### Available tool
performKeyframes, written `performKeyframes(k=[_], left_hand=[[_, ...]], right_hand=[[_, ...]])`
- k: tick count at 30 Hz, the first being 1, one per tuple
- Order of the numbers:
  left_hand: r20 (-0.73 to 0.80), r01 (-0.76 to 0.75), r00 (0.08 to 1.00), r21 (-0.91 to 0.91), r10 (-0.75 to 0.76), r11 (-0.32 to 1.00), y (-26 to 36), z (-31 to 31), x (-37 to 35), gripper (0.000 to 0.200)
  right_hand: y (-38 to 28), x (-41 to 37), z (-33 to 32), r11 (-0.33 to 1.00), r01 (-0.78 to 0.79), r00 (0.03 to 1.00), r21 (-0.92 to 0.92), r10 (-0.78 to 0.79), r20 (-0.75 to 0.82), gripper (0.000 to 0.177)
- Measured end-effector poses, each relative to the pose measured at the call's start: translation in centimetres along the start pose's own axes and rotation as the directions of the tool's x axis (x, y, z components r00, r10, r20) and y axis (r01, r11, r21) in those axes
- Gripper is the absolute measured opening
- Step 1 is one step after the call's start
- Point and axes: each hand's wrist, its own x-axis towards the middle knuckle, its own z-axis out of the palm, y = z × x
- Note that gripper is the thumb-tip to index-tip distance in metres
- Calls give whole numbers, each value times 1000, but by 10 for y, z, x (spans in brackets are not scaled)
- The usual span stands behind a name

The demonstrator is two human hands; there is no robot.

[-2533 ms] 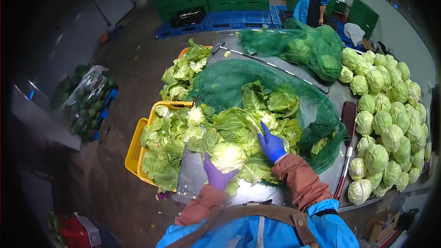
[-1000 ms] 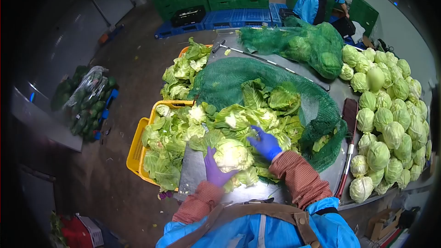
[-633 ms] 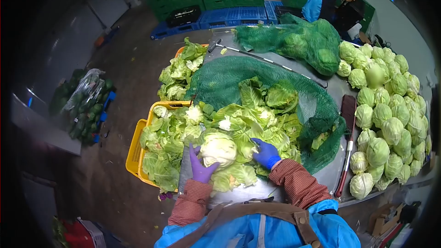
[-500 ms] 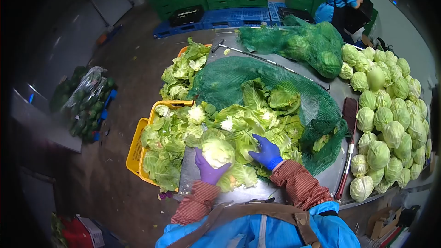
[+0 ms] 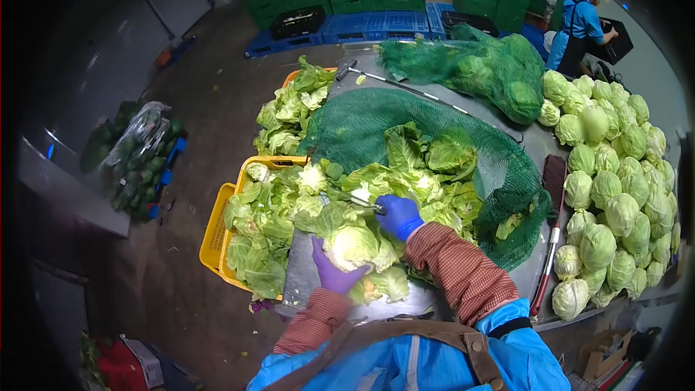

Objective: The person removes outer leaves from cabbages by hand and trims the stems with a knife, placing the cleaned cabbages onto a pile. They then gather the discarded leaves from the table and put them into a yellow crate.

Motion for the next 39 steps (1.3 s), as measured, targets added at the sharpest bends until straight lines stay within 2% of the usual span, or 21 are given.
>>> performKeyframes(k=[2, 9, 10, 11, 13, 15, 17, 18, 19, 21, 22, 23, 25, 26, 27, 28, 29, 31, 33, 36, 39], left_hand=[[62, 36, 998, -125, -28, 991, -1, -9, 3, 142], [122, 93, 992, -651, -17, 754, 8, -36, 29, 148], [85, 8, 993, -755, 86, 656, 21, -33, 29, 118], [82, 2, 993, -755, 91, 656, 10, -33, 41, 118], [559, 564, 817, -826, -144, -3, -26, -31, 70, 72], [462, 464, 886, -885, -40, 30, 27, -22, 59, 51], [600, 590, 800, -791, -19, -165, 67, -20, 62, 58], [664, 660, 741, -688, 105, -303, 73, -13, 63, 60], [670, 667, 734, -682, 112, -299, 79, -9, 62, 60], [707, 734, 674, -675, -214, 81, 124, -10, 62, 60], [822, 823, 568, -568, 46, -6, 118, -21, 61, 59], [615, 591, 788, -747, -21, 305, 63, -5, 57, 110], [367, -43, 803, -751, 470, 659, 79, -21, 49, 136], [363, -46, 804, -752, 471, 658, 72, -21, 45, 136], [499, 234, 785, -787, 366, 571, 64, -18, 41, 135], [637, 495, 717, -751, 283, 438, 55, -16, 39, 134], [638, 493, 715, -750, 286, 440, 62, -16, 38, 134], [647, 579, 717, -760, 260, 296, 75, -13, 29, 134], [568, 544, 727, -819, 386, 182, 70, 2, 32, 133], [523, 177, 801, -672, 292, 719, 58, 19, 45, 135], [446, -62, 842, -480, 304, 875, 42, 41, 54, 135]], right_hand=[[10, 0, -9, 997, -76, 997, -34, 75, -17, 17], [49, -31, -48, 946, -322, 936, 32, 323, -140, 21], [52, -36, -52, 948, -318, 937, 31, 319, -141, 21], [55, -43, -55, 960, -275, 927, 46, 277, -251, 25], [49, -51, -56, 972, -227, 901, 59, 233, -367, 29], [27, -58, -57, 944, -118, 886, 309, 241, -396, 36], [5, -67, -55, 719, -130, 959, 683, 265, -96, 32], [-12, -68, -68, 576, -337, 931, 745, 320, 174, 34], [-27, -70, -83, 416, -538, 841, 733, 321, 435, 37], [-26, -82, -77, 60, -604, 793, 795, 138, 593, 43], [2, -87, -60, -67, -614, 788, 787, -100, 607, 49], [-6, -94, -59, -66, -611, 790, 789, -98, 605, 49], [-28, -101, -59, -378, -410, 890, 830, 34, 455, 60], [-14, -101, -57, -282, -371, 924, 885, -17, 382, 73], [-16, -99, -63, -277, -374, 923, 885, -20, 383, 73], [-17, -97, -70, -93, -299, 954, 950, -28, 297, 77], [-18, -96, -74, 91, -203, 977, 975, -51, 208, 80], [-1, -98, -69, 82, -233, 971, 969, -32, 236, 87], [11, -99, -80, 107, -510, 858, 853, 124, 498, 87], [18, -96, -73, 348, -362, 931, 865, 85, 356, 83], [27, -98, -61, 585, -101, 994, 805, 83, 64, 68]])
